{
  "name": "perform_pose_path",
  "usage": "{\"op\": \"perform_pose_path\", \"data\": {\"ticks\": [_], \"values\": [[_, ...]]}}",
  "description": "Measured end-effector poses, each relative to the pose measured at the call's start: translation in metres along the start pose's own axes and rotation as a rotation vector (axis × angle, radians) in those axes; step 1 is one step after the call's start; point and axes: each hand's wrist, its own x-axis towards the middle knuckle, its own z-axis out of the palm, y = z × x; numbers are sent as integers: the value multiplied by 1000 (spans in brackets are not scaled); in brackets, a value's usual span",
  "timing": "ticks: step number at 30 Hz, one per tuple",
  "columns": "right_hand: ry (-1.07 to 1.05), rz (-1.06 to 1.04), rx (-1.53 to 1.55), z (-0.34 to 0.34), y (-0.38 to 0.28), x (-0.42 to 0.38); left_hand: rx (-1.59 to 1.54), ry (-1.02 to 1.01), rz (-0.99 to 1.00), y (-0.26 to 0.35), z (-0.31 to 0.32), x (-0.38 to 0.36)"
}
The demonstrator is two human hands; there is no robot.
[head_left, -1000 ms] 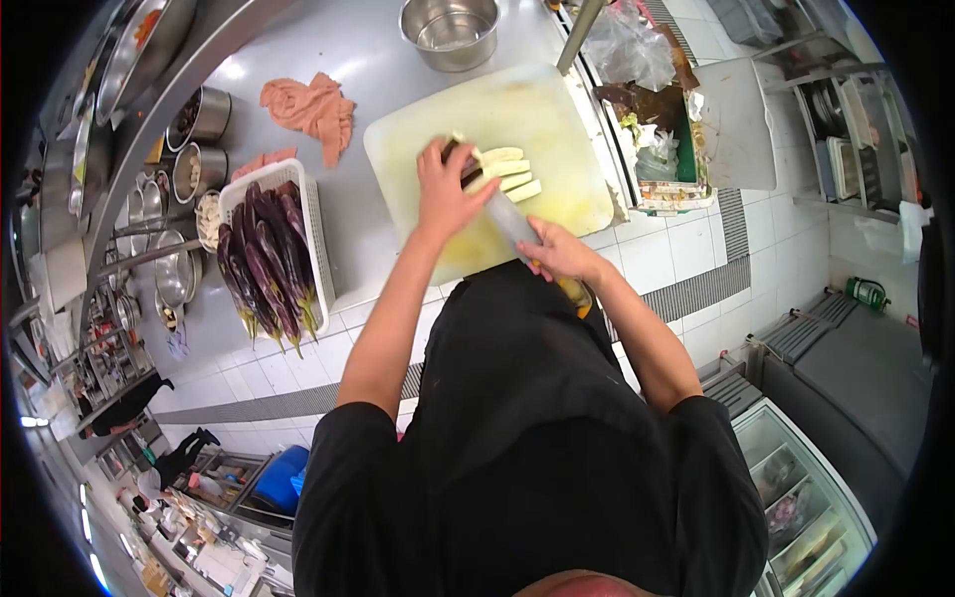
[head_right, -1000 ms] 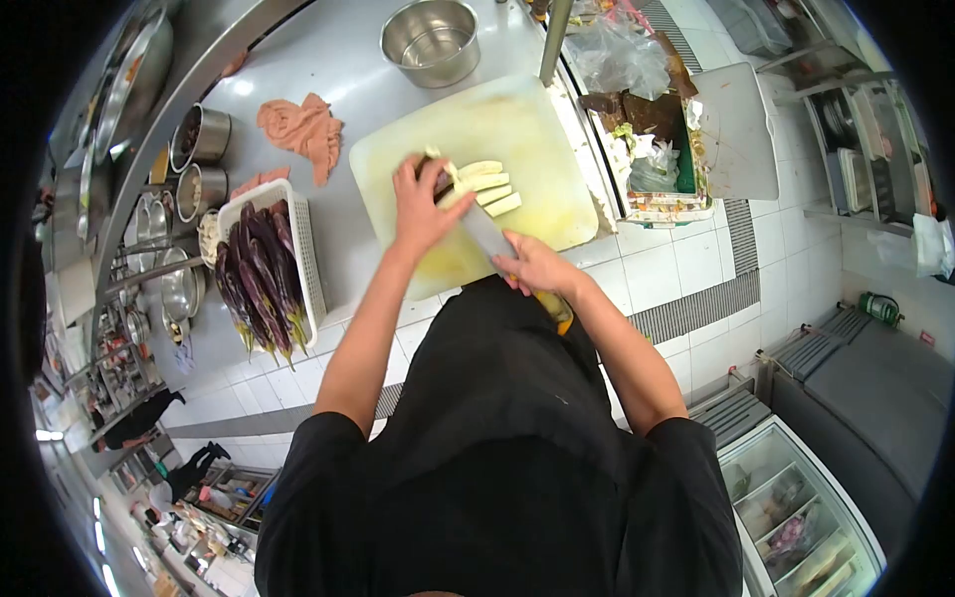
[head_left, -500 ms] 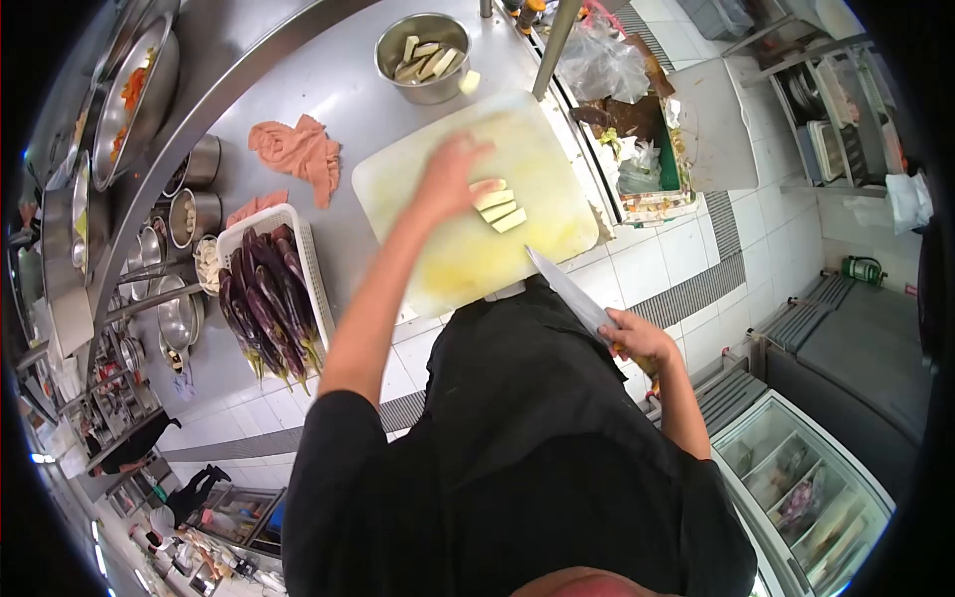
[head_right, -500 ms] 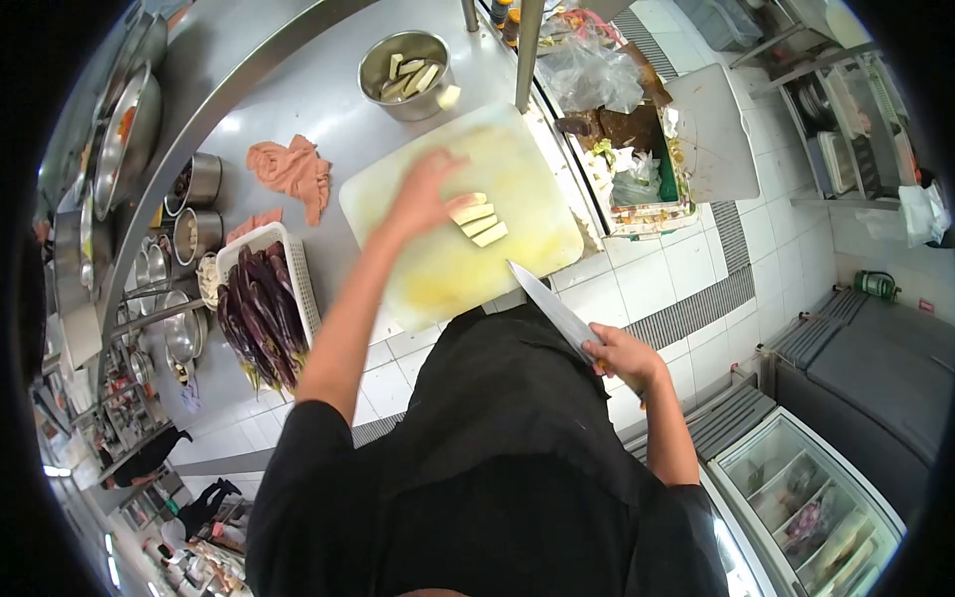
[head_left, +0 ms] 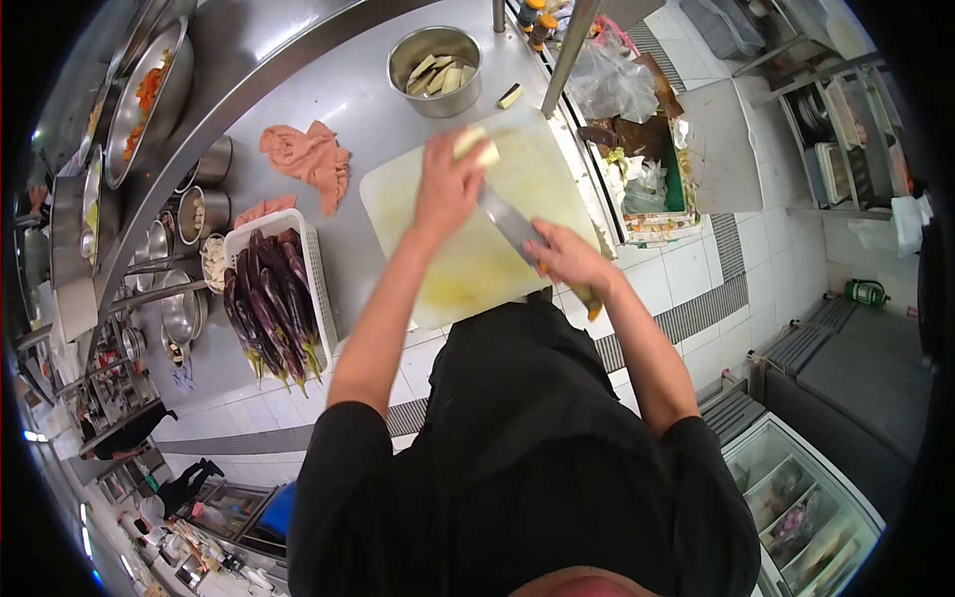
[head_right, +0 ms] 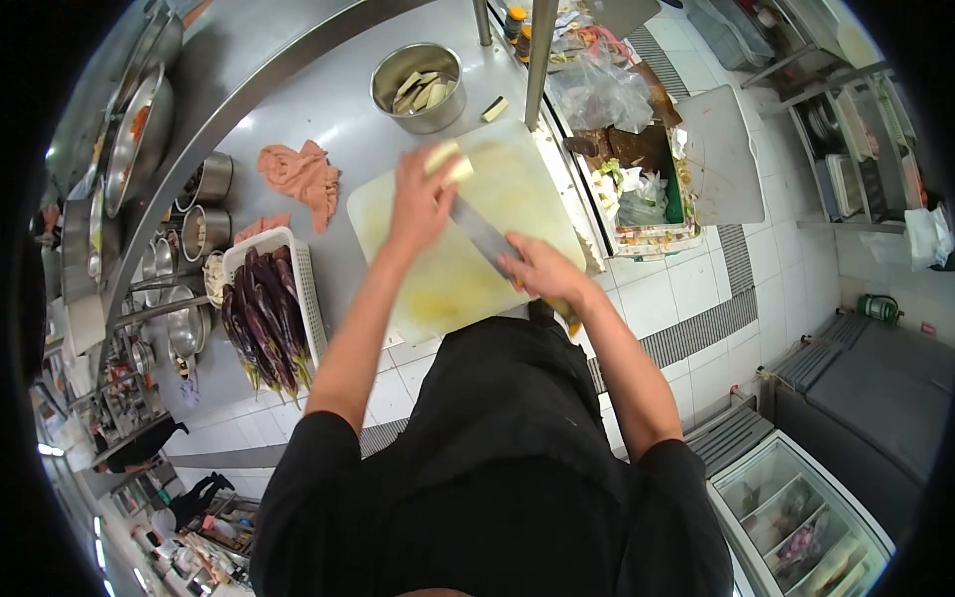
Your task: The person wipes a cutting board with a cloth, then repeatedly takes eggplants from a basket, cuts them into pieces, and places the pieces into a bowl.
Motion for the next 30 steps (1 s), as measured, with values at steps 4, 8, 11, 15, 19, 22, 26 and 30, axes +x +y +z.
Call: {"op": "perform_pose_path", "data": {"ticks": [4, 8, 11, 15, 19, 22, 26, 30], "values": [[93, -23, -178, -29, -88, 6, 33, 82, 106, -43, -41, 101], [209, 41, -230, -38, -60, -52, 135, 89, 211, -52, -15, 139], [269, 151, -118, -26, -5, -101, 20, -172, 41, -44, 63, 142], [393, 259, -40, 0, 54, -154, 282, -347, -340, -55, 160, 162], [584, 255, 196, 15, 92, -174, 295, -381, -420, -61, 176, 172], [683, 230, 290, 17, 104, -174, 364, -406, -403, -69, 162, 171], [645, 223, 148, 7, 101, -165, 221, -424, -437, -77, 152, 169], [614, 190, 91, 6, 103, -157, 78, -640, -541, -94, 162, 183]]}}
